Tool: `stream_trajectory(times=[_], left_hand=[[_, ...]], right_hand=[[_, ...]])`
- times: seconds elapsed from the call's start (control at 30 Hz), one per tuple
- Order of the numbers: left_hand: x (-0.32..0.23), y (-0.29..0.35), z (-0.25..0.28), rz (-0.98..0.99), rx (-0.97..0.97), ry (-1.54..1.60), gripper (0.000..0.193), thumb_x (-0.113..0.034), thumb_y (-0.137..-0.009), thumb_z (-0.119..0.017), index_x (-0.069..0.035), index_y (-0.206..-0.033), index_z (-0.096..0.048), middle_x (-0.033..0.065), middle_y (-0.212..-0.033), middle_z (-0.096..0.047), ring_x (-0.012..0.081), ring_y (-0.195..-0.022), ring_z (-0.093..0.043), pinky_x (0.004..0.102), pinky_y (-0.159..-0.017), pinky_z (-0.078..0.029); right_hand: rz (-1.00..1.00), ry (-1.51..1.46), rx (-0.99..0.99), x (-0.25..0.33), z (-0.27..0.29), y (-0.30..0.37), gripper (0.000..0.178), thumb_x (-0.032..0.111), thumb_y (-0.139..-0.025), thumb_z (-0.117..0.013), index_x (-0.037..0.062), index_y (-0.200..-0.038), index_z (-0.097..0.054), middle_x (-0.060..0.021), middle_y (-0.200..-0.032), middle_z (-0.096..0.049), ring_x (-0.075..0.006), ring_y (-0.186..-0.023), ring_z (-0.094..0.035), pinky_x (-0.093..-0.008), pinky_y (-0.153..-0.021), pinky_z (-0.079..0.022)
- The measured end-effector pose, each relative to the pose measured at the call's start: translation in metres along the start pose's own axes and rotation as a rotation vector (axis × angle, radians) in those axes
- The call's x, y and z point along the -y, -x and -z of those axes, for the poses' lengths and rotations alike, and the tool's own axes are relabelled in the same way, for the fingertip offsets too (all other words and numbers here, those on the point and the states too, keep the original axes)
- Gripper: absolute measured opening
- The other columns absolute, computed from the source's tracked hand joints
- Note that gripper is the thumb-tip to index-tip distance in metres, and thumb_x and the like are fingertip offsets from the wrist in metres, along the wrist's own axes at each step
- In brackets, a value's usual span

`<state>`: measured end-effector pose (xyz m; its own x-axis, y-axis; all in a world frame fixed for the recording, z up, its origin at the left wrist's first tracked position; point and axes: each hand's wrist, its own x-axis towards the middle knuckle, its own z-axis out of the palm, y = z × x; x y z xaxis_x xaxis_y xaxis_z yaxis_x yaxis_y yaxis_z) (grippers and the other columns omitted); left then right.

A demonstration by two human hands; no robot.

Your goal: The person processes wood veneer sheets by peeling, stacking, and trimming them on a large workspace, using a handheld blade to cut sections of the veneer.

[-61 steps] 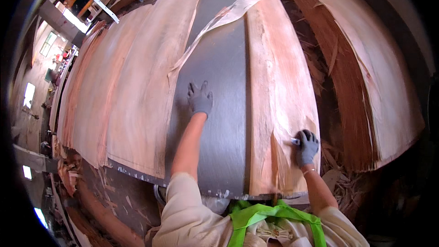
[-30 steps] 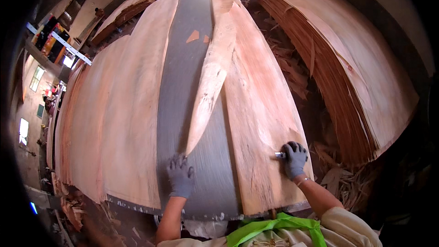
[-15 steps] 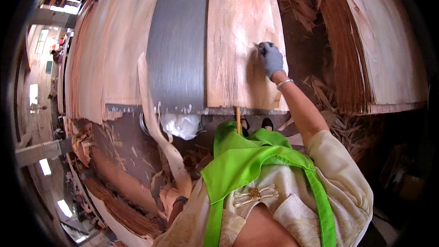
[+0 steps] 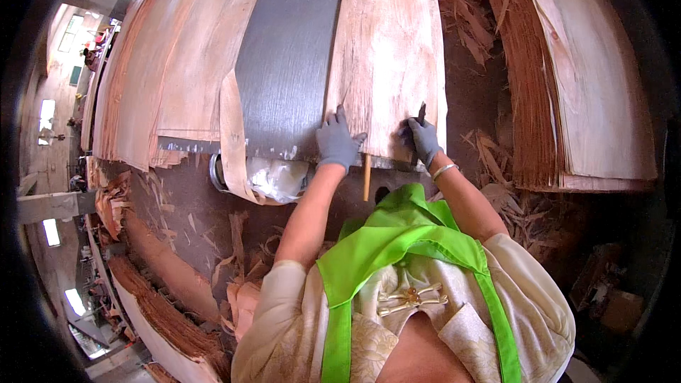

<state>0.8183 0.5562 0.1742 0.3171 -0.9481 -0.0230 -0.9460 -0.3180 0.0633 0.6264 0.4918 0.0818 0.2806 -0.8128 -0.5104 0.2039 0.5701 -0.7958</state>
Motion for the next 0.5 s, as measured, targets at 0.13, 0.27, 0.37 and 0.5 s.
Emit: stream_trajectory(times=[0.13, 0.27, 0.37, 0.5], left_hand=[[0.015, -0.014, -0.033, 0.142, 0.226, 0.216, 0.054, -0.040, -0.078, -0.060, -0.005, -0.118, -0.048, 0.0154, -0.096, -0.062, 0.0329, -0.084, -0.061, 0.0426, -0.071, -0.048], [0.023, -0.015, -0.032, 0.196, 0.103, 0.719, 0.036, -0.029, -0.078, -0.061, -0.006, -0.106, -0.057, 0.0176, -0.091, -0.063, 0.0314, -0.086, -0.061, 0.0388, -0.074, -0.047], [0.026, -0.015, -0.013, 0.284, 0.179, 1.244, 0.039, -0.022, -0.080, -0.061, 0.003, -0.108, -0.053, 0.0147, -0.096, -0.061, 0.0216, -0.089, -0.057, 0.0314, -0.078, -0.044], [0.025, -0.029, -0.013, 0.313, 0.359, 1.429, 0.047, -0.033, -0.082, -0.060, 0.007, -0.106, -0.053, 0.0145, -0.098, -0.059, 0.0205, -0.093, -0.054, 0.0297, -0.083, -0.040]], right_hand=[[-0.076, -0.022, 0.013, 0.009, -0.002, 0.002, 0.026, 0.025, -0.088, -0.053, -0.0002, -0.084, -0.058, -0.0079, -0.069, -0.061, -0.0167, -0.055, -0.058, -0.0271, -0.048, -0.046], [-0.079, 0.040, 0.009, 0.010, 0.000, 0.000, 0.031, 0.030, -0.088, -0.054, -0.0001, -0.084, -0.058, -0.0089, -0.066, -0.061, -0.0175, -0.051, -0.057, -0.0288, -0.047, -0.047], [-0.129, -0.054, 0.014, 0.013, -0.005, 0.002, 0.030, 0.032, -0.088, -0.052, 0.0032, -0.084, -0.060, -0.0056, -0.066, -0.061, -0.0141, -0.046, -0.054, -0.0257, -0.040, -0.041], [-0.150, -0.004, -0.015, 0.009, 0.004, -0.006, 0.032, 0.035, -0.088, -0.052, 0.0042, -0.082, -0.060, -0.0054, -0.065, -0.060, -0.0137, -0.043, -0.052, -0.0258, -0.038, -0.039]])
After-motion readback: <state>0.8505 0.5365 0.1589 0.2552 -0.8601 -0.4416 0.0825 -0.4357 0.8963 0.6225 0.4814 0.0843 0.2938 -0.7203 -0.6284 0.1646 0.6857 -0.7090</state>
